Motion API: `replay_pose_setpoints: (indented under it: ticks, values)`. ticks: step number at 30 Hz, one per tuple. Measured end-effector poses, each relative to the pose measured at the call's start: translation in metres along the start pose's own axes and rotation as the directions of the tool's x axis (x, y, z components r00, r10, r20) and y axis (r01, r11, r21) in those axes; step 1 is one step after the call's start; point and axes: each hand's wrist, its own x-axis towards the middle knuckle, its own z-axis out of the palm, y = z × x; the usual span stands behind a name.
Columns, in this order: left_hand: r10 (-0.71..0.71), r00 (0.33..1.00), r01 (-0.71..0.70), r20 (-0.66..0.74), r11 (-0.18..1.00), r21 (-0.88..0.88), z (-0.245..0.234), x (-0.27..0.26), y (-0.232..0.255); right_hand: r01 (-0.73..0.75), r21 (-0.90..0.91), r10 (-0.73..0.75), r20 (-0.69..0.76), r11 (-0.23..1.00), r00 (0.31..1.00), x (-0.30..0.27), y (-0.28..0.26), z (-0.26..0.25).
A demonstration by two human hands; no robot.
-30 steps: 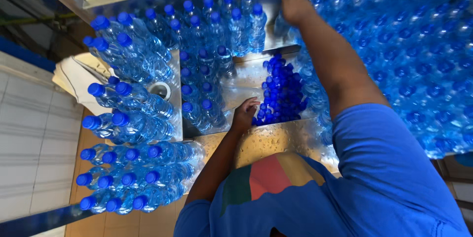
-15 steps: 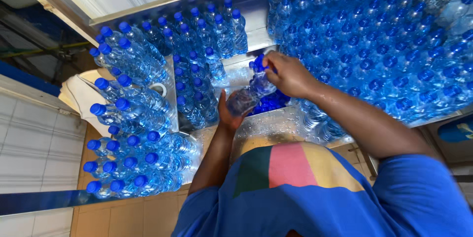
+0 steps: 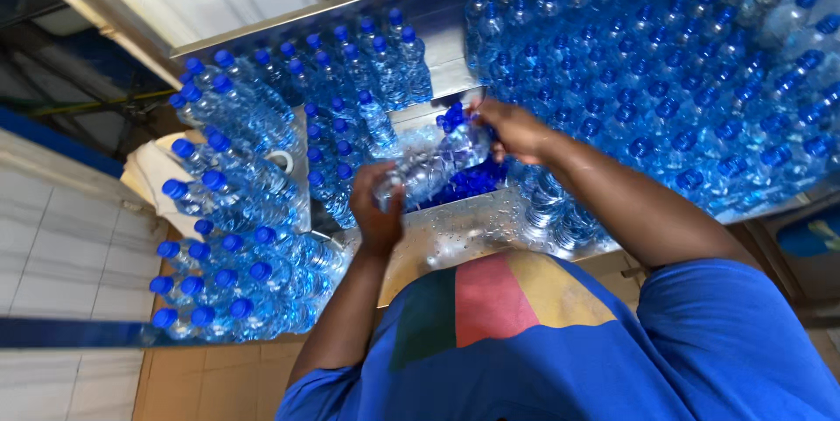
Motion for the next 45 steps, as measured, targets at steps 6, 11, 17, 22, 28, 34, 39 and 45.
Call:
replay_pose_setpoints:
  ticks: [6, 11, 17, 22, 28, 34, 39, 45]
  values:
    - [-0.951, 0.279, 0.761, 0.137, 0.131, -0.636, -0.014, -0.011, -0.031, 0.669, -0.357, -0.578, 0.337, 0.652, 0.743, -0.001, -0.026, 0.002]
    - [-0.884, 0.302, 0.884, 0.356, 0.12, -0.452, -0.033, -0.014, -0.031, 0.634, -0.338, -0.592, 0.77, -0.696, -0.239, 0.045, -0.027, -0.006]
    - [-0.711, 0.642, 0.729, -0.289, 0.682, -0.058, -0.049, -0.027, -0.094, 0.563, -0.701, -0.55, 0.287, 0.437, 0.784, 0.033, -0.022, 0.041]
    - [-0.94, 0.147, 0.855, 0.307, -0.035, -0.517, -0.061, -0.017, -0.044, 0.791, -0.376, -0.606, 0.795, -0.483, 0.007, 0.051, -0.025, 0.029]
    - [-0.745, 0.638, 0.736, -0.194, 0.664, -0.131, -0.051, -0.023, -0.108, 0.441, -0.823, -0.546, 0.198, 0.358, 0.814, 0.083, 0.018, 0.037]
    - [0.199, 0.965, -0.251, 0.173, 0.893, 0.373, -0.017, -0.029, -0.123, -0.233, -0.682, 0.349, 0.034, 0.693, 0.937, 0.088, 0.029, -0.002]
    - [0.562, 0.791, -0.607, 0.242, 0.674, 0.42, 0.013, -0.07, -0.111, -0.106, -0.968, 0.542, 0.035, 0.227, 0.839, 0.138, 0.024, -0.002]
    - [-0.698, 0.63, 0.44, 0.342, 0.683, 0.583, 0.038, -0.133, -0.161, 0.241, -0.586, -0.076, 0.292, 0.774, 0.954, 0.161, 0.026, 0.12]
